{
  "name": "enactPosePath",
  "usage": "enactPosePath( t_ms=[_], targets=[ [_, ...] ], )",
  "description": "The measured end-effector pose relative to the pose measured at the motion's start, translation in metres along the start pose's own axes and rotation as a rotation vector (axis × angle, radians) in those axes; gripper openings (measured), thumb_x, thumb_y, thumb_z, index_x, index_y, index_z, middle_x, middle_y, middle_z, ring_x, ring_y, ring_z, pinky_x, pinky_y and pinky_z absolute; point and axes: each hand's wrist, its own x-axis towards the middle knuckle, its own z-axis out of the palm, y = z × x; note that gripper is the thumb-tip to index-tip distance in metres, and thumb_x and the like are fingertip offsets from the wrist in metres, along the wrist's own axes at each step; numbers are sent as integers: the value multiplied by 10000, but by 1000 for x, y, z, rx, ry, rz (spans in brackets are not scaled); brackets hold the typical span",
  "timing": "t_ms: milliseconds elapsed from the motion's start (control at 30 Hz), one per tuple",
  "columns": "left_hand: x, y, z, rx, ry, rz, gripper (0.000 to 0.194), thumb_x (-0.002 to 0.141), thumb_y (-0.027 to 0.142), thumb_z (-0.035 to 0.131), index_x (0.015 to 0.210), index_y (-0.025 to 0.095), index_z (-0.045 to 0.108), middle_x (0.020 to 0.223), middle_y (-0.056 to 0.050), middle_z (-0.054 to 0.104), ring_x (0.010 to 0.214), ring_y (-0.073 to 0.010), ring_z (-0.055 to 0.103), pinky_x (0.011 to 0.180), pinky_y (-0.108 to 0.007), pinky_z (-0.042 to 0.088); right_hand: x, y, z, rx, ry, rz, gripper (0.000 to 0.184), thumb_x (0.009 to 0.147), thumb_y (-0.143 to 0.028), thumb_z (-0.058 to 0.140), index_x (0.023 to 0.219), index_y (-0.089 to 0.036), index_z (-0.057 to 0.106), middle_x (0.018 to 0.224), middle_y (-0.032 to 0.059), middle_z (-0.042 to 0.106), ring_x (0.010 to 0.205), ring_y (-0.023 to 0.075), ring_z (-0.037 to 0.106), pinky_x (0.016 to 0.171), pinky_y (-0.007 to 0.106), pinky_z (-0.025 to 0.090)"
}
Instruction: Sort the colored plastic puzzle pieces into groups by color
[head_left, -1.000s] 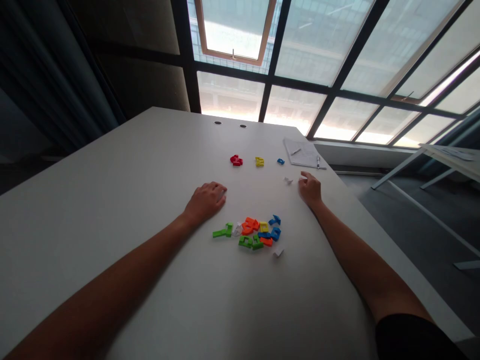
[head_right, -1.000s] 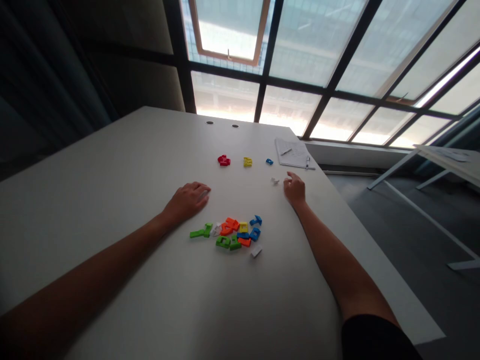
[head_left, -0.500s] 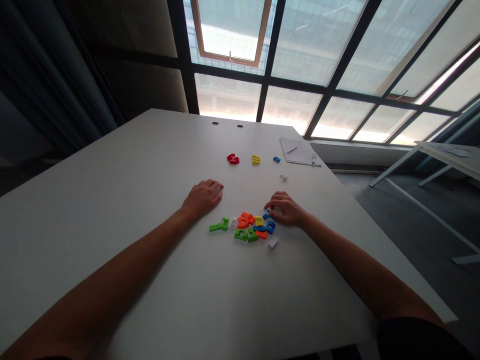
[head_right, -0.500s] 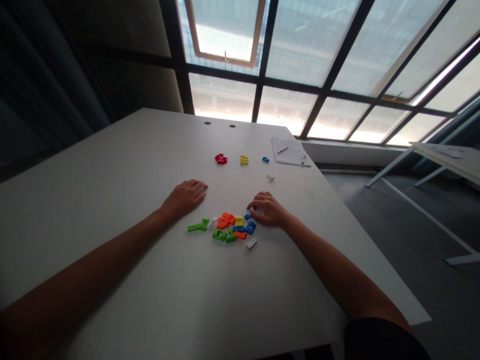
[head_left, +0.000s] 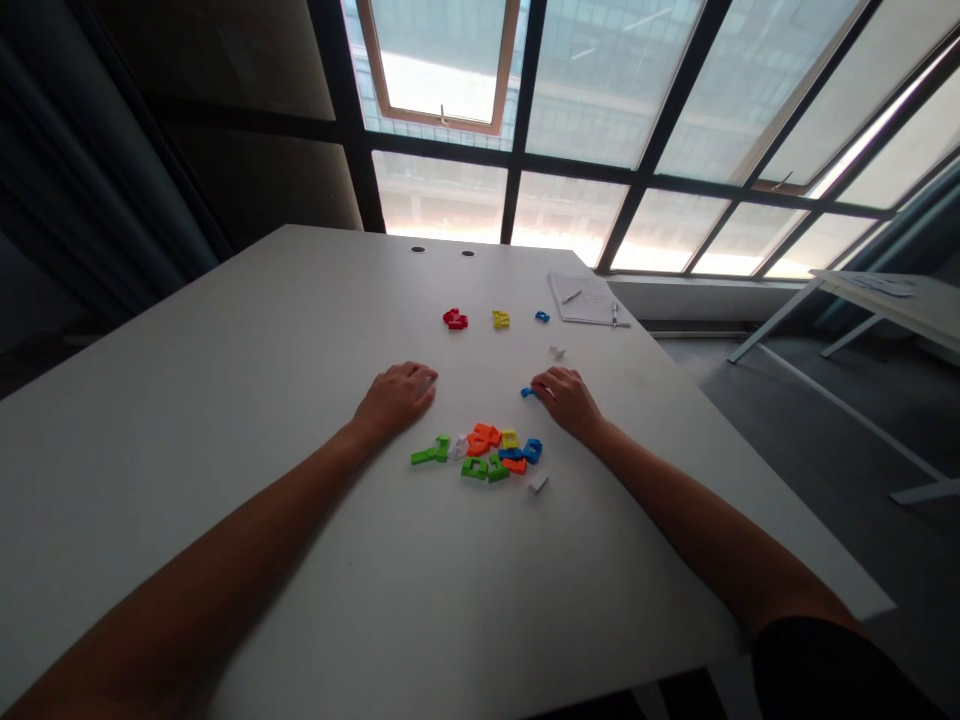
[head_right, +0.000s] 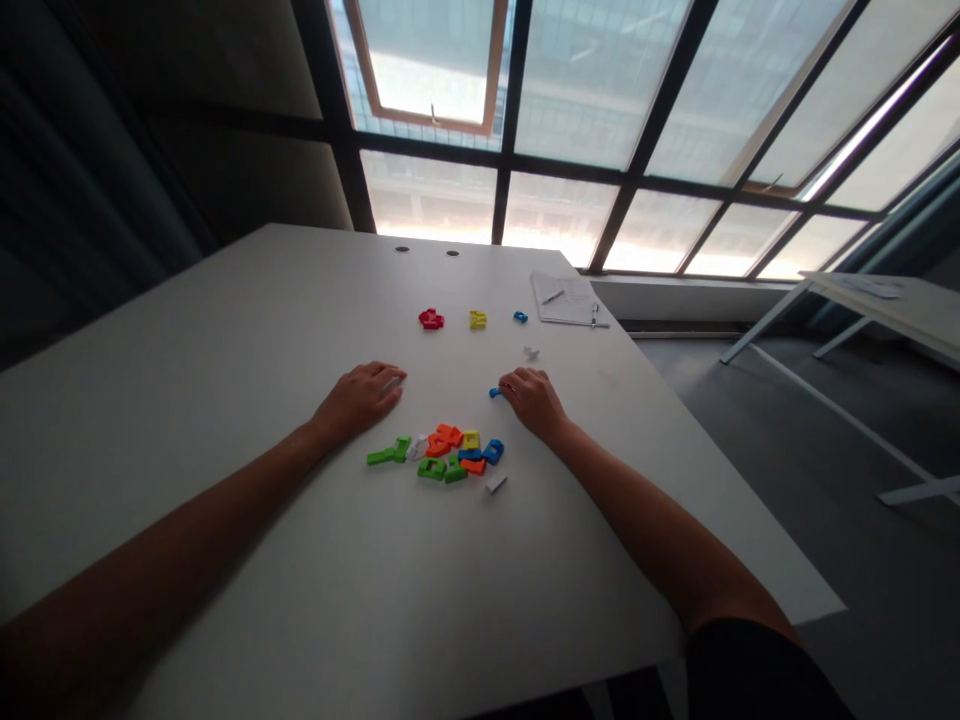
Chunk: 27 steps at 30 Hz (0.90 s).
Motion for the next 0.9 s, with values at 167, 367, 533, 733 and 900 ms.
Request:
enactPosePath(
  t_ms=[167,367,533,733,900],
  targets=[
    [0,2,-1,-17,10,-6,373,988,328,516,1283,245,730,1317,-141,708,1201,-323,645,1042,-511,528,-2,-1,-2,-12,-23,-49,326,1124,-361,468,1170,-228,761,1166,112,767,1069,256,669,998,408,429],
    [0,4,-2,-13,6,-18,372,983,321,521,1279,238,730,1324,-144,706,1204,-330,640,1039,-518,525,9,-5,-7,-96,-102,-101,361,1109,-362,480,1328,-244,742,1322,101,750,1238,300,594,1079,469,373],
    [0,4,-2,3,-5,-14,372,988,324,514,1284,226,718,1331,-139,704,1198,-331,639,1032,-517,522,44,-2,-4,-184,-164,-12,352,1092,-300,483,1238,-263,801,1246,86,792,1234,303,563,1111,474,316],
    [0,2,-1,-2,1,-10,367,989,329,518,1280,232,721,1305,-139,709,1188,-319,642,1037,-504,521,98,16,3,-291,-238,137,356,1056,-227,485,1165,-229,824,1153,118,805,1235,312,542,1097,458,315],
    [0,3,-1,-12,0,-13,356,990,324,529,1275,228,719,1308,-137,712,1200,-323,641,1039,-510,519,135,44,5,-354,-279,314,305,1040,-262,542,1188,-241,809,1153,151,778,1236,324,565,1069,450,355]
  ],
)
